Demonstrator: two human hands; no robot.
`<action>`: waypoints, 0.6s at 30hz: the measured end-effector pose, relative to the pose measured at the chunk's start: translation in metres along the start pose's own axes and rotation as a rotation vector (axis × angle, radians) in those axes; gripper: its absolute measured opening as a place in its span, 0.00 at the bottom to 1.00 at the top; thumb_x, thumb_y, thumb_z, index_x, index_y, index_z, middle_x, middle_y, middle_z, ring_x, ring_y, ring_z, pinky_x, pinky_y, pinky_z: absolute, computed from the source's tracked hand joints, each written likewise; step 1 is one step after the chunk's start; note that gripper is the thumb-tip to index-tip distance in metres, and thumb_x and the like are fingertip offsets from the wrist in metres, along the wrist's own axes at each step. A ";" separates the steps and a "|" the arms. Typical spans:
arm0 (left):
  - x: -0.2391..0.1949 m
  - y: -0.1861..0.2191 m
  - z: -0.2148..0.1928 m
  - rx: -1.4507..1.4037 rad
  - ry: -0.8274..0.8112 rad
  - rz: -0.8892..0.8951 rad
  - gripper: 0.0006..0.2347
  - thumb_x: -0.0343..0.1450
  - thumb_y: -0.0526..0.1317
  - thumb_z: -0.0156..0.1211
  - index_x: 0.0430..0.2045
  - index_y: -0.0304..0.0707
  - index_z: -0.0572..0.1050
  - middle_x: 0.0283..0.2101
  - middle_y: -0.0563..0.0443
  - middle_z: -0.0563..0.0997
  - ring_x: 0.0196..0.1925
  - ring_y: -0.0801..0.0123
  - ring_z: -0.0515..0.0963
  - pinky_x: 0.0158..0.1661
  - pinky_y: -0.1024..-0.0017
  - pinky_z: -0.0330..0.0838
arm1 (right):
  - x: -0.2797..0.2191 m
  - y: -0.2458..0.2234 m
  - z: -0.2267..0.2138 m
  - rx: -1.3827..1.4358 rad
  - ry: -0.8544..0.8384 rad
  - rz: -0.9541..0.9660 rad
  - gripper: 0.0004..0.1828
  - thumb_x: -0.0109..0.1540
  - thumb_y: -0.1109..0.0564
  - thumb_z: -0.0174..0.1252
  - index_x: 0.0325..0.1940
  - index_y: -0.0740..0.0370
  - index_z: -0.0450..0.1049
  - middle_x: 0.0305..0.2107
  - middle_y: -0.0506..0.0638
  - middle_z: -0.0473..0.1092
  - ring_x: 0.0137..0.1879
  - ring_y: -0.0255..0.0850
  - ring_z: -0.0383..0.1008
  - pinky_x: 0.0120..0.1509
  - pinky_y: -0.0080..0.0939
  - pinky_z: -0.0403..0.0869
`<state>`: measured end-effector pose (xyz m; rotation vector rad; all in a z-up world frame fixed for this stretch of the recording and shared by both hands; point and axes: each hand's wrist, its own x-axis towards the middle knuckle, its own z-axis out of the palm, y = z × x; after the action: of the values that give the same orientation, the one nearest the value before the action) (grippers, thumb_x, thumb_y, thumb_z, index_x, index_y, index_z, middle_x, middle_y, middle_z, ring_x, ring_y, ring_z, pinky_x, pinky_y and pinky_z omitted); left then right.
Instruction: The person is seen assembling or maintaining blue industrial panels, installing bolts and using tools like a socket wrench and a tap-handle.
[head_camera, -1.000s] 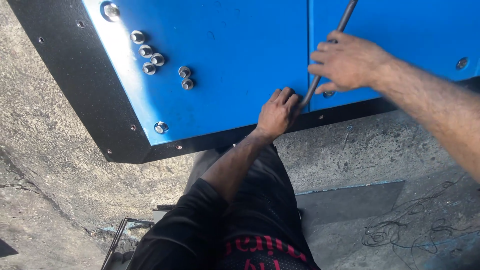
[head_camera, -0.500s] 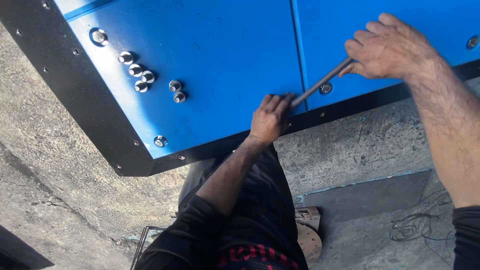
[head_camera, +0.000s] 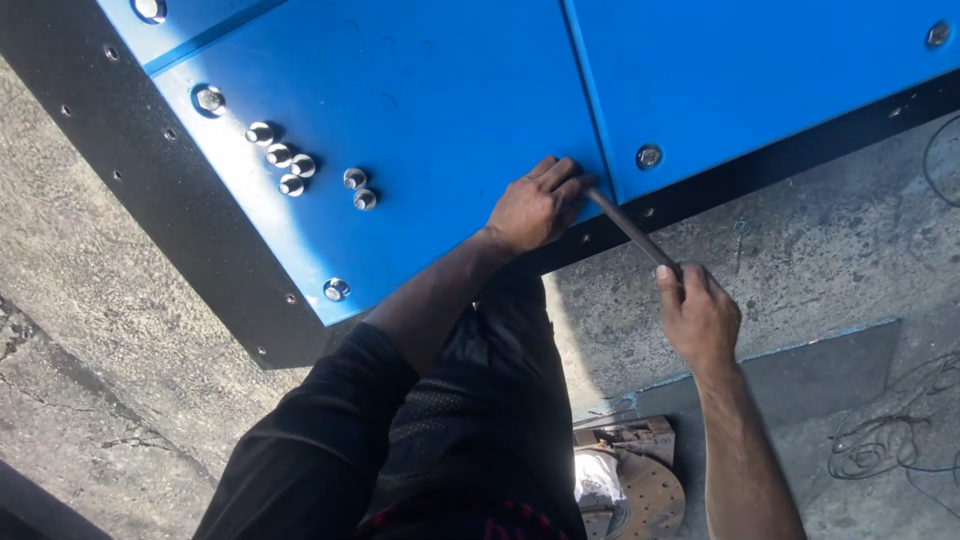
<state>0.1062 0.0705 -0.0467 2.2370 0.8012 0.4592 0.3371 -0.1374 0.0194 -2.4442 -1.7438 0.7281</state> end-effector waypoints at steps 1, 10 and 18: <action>-0.002 -0.002 0.003 0.033 -0.012 0.015 0.21 0.67 0.42 0.69 0.54 0.41 0.76 0.50 0.51 0.77 0.54 0.59 0.76 0.49 0.64 0.78 | -0.010 -0.009 0.007 0.087 -0.141 0.157 0.27 0.75 0.37 0.41 0.44 0.61 0.72 0.16 0.45 0.64 0.18 0.33 0.64 0.17 0.38 0.65; 0.001 0.002 -0.011 -0.050 -0.065 0.087 0.15 0.67 0.38 0.67 0.48 0.48 0.79 0.43 0.58 0.80 0.50 0.62 0.77 0.47 0.66 0.78 | -0.062 -0.173 0.062 1.546 -0.343 0.579 0.20 0.73 0.41 0.42 0.43 0.58 0.68 0.22 0.43 0.63 0.26 0.32 0.64 0.31 0.34 0.68; -0.008 0.013 -0.088 -0.389 0.092 0.032 0.15 0.69 0.25 0.61 0.47 0.43 0.78 0.54 0.53 0.78 0.56 0.60 0.81 0.53 0.66 0.79 | -0.042 -0.214 0.045 1.666 -0.371 0.413 0.18 0.73 0.43 0.44 0.45 0.60 0.66 0.26 0.45 0.65 0.31 0.36 0.71 0.37 0.37 0.72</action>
<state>0.0597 0.1019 0.0225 1.8797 0.6581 0.6759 0.1199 -0.1074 0.0600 -1.3537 -0.1211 1.7130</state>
